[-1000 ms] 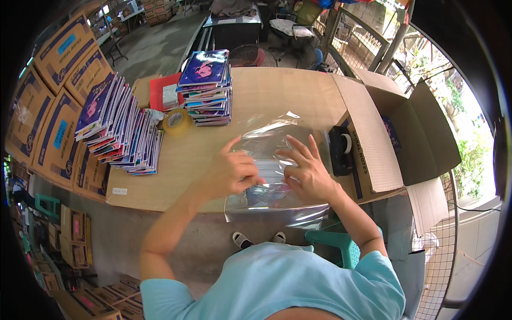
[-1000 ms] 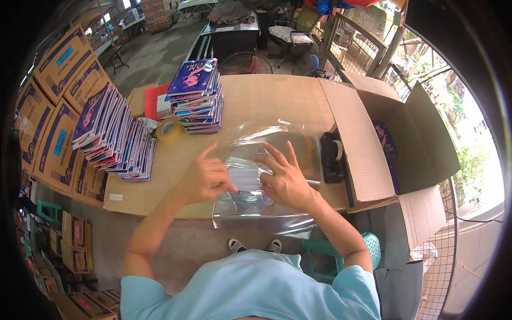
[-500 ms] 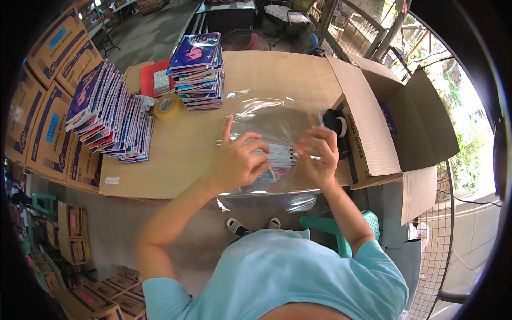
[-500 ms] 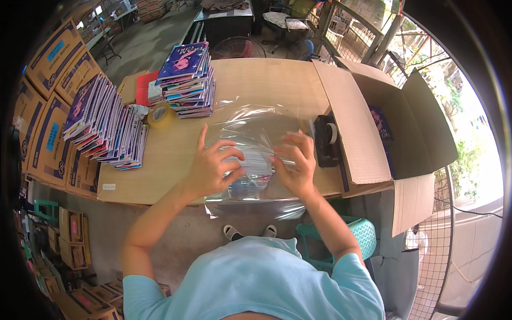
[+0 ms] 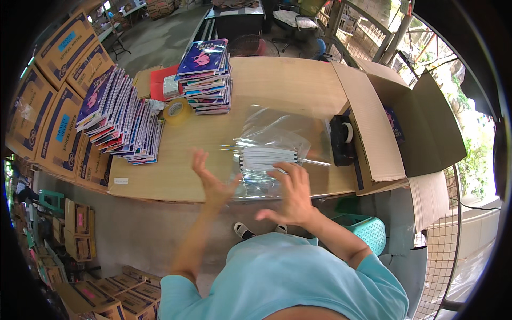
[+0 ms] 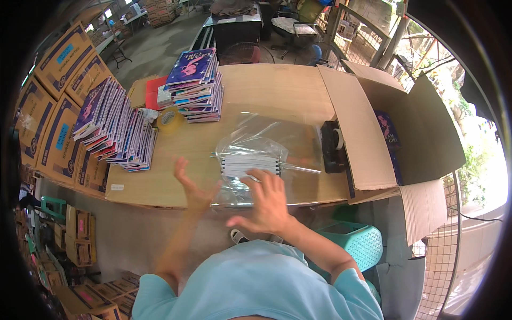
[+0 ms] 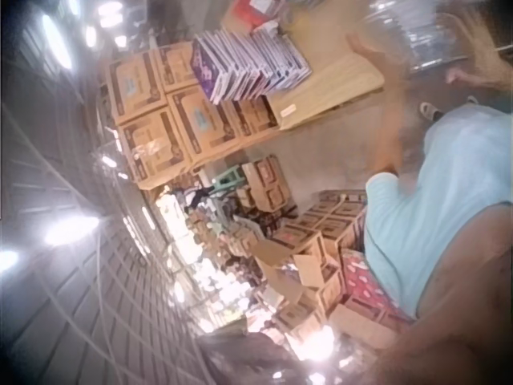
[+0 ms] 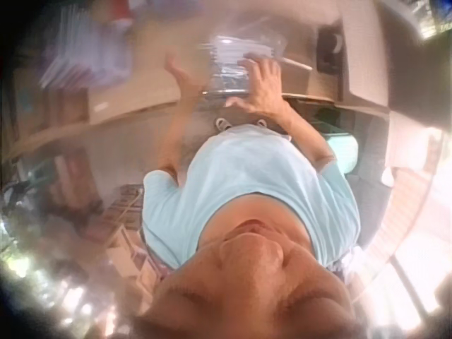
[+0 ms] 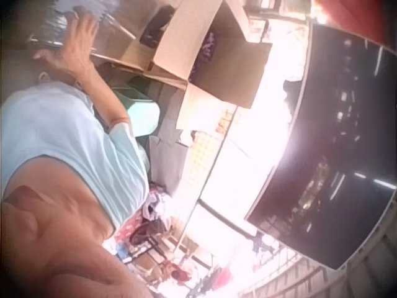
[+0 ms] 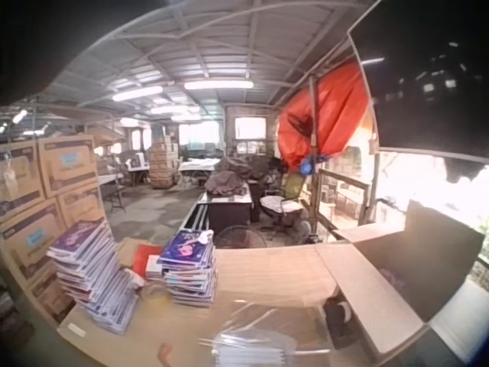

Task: The person wraps a stack of spiral-bound notebooks in clear plastic film on a wooden table. They smooth the film over the notebooks, fold the edges, and use a tape dispenser to secure the wrapping. The person then places the wrapped stack into a cardboard box.

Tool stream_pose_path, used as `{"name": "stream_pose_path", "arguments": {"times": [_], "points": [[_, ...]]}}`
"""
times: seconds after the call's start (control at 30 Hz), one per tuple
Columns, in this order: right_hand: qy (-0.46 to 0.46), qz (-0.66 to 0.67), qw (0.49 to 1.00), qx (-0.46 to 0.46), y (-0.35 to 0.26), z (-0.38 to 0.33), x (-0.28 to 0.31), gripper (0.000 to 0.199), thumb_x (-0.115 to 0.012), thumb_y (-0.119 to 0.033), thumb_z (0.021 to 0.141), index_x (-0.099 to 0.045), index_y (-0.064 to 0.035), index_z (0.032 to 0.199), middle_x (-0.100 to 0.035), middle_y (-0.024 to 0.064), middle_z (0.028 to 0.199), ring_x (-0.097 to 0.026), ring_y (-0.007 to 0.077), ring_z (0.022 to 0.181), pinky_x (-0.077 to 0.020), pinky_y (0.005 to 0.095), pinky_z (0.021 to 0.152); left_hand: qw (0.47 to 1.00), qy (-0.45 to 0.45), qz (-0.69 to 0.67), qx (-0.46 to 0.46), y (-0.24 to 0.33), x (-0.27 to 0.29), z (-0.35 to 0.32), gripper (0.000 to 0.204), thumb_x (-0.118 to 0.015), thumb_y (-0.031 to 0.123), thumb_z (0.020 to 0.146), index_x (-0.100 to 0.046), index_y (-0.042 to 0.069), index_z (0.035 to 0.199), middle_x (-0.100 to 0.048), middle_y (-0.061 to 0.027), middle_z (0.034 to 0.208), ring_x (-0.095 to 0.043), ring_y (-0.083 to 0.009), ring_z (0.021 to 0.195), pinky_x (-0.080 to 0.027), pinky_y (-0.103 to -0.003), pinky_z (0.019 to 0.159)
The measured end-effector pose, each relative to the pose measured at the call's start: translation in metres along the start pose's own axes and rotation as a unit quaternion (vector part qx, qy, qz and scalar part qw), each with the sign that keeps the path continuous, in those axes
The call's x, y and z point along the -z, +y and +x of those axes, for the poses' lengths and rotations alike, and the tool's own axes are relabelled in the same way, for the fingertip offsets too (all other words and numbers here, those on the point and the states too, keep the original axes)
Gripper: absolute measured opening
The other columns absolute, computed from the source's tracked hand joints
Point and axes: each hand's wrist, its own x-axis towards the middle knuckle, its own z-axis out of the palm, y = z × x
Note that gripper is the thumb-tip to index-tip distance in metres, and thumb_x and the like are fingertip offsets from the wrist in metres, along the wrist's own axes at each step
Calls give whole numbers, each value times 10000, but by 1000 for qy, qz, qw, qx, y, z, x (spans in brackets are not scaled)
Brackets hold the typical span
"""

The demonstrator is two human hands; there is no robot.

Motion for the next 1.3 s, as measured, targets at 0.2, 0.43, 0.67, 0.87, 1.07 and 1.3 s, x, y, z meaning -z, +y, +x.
{"name": "stream_pose_path", "arguments": {"times": [0.2, 0.43, 0.67, 0.87, 1.07, 1.3], "points": [[-126, -145, 981, -21, 28, 14, -25, 226, -743, -177, 680, -637, -106, 866, -633, 40, 843, -566, 233, 893, -380, 430, 819, 980, -23, -133, 148, 4, -39, -30, 1004, -897, 418, 538, -411, 60, 1340, -309, -185, 1361, -351, -345, 1235, -358, -474, 1008], [-83, -19, 996, -25, 29, 45, 80, 186, -766, -108, 641, -664, -82, 794, -620, 44, 829, -581, 238, 769, -417, 380, 695, 959, -271, 10, -78, 8, -4, 9, 590, -764, 543, 668, -655, 208, 1142, -488, -102, 1264, -423, -325, 1187, -335, -468, 990], [-296, -262, 900, 185, 52, 56, 59, 188, -762, -161, 657, -715, -107, 831, -595, 37, 1127, -529, 244, 1038, -404, 437, 895, 893, -413, 26, -177, -4, 2, 48, 645, -652, 630, 732, -605, 241, 1244, -533, -13, 1300, -447, -270, 1215, -301, -443, 982], [-345, -46, 926, 145, 24, 74, 96, 311, -724, -112, 671, -681, -153, 976, -582, -18, 1174, -506, 239, 1065, -382, 432, 928, 873, -437, 23, -215, -10, -1, 56, 695, -585, 702, 744, -574, 248, 1271, -493, -7, 1367, -443, -239, 1242, -291, -464, 968], [-389, -253, 871, 159, 55, 77, 50, 370, -655, -93, 752, -605, -137, 1116, -555, 24, 1165, -598, 234, 962, -477, 392, 780, 819, -505, 4, -270, -13, -10, 79, 720, -639, 652, 715, -536, 258, 1309, -460, -9, 1410, -421, -225, 1284, -281, -518, 972], [-488, -222, 827, 170, 74, 101, 24, 189, -631, -93, 765, -646, -117, 953, -614, 39, 1036, -666, 257, 807, -536, 397, 645, 777, -550, -1, -306, -24, -13, 93, 747, -668, 627, 705, -500, 283, 1347, -442, -15, 1424, -395, -233, 1320, -274, -577, 997]]}}
